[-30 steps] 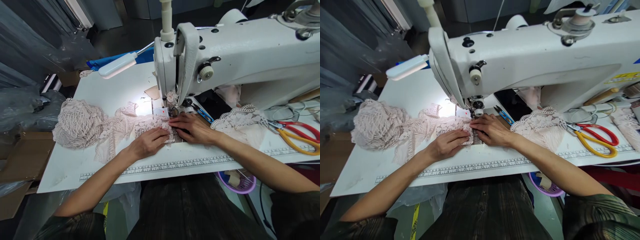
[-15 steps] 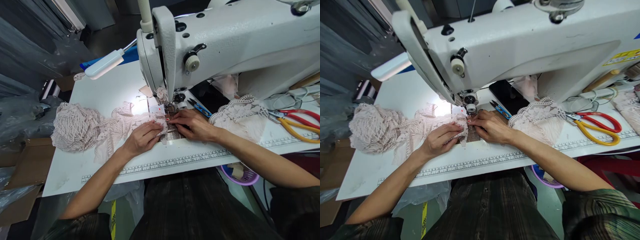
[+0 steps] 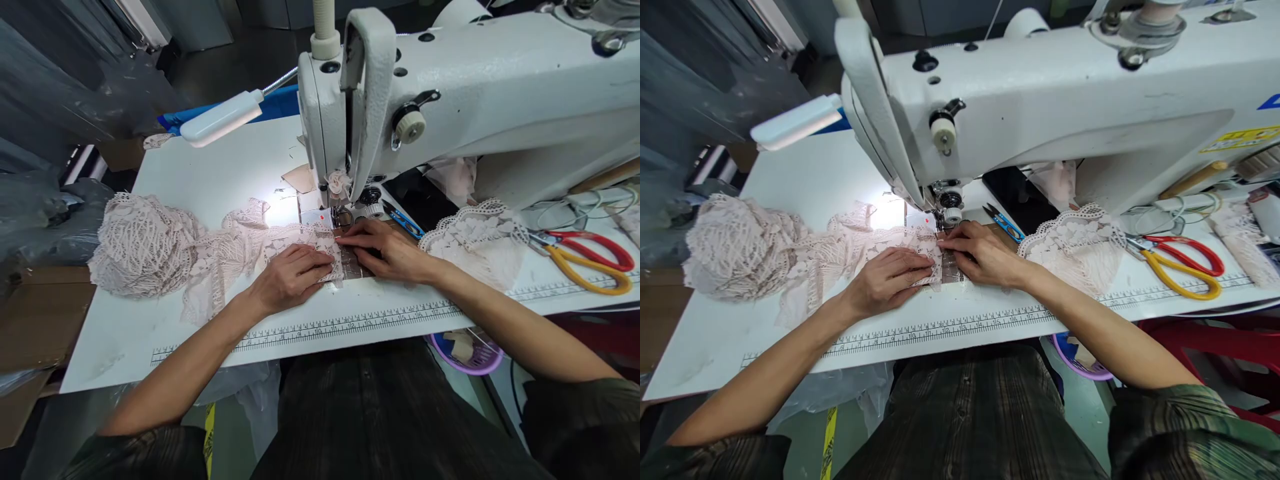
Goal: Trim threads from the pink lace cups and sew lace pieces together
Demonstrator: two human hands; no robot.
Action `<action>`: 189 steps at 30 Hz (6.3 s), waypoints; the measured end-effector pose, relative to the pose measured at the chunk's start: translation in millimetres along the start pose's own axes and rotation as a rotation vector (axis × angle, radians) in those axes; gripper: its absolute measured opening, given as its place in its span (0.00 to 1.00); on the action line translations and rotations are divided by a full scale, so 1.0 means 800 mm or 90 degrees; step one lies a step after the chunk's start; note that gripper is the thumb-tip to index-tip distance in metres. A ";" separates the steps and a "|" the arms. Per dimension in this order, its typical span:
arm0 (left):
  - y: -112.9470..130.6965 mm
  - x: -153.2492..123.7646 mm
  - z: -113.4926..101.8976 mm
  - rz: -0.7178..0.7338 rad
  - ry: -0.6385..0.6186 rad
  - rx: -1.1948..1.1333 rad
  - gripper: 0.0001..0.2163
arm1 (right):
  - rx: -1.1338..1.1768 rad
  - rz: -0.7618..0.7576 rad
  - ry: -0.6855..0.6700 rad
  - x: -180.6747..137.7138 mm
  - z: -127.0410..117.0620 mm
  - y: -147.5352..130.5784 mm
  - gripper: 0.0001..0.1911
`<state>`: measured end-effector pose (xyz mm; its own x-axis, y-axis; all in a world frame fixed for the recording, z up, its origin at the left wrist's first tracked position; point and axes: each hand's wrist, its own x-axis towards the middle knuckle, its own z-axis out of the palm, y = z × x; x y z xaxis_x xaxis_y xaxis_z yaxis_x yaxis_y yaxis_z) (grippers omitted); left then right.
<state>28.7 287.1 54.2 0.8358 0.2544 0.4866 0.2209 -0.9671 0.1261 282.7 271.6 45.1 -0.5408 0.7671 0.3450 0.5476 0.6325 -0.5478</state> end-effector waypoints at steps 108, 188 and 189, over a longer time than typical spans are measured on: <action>-0.034 0.022 0.002 -0.189 -0.141 0.067 0.18 | -0.194 0.040 -0.044 0.000 0.010 -0.031 0.18; -0.036 0.028 -0.024 -0.029 -0.059 -0.001 0.11 | 0.009 0.195 -0.134 0.017 -0.057 -0.015 0.13; -0.038 0.027 -0.025 0.010 -0.067 -0.039 0.09 | 0.008 0.196 -0.143 0.020 -0.060 -0.014 0.12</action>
<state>29.5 321.7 78.3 0.8880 0.2344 0.3955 0.1783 -0.9685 0.1738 298.6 281.5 93.3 -0.4787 0.8779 -0.0121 0.6992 0.3729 -0.6100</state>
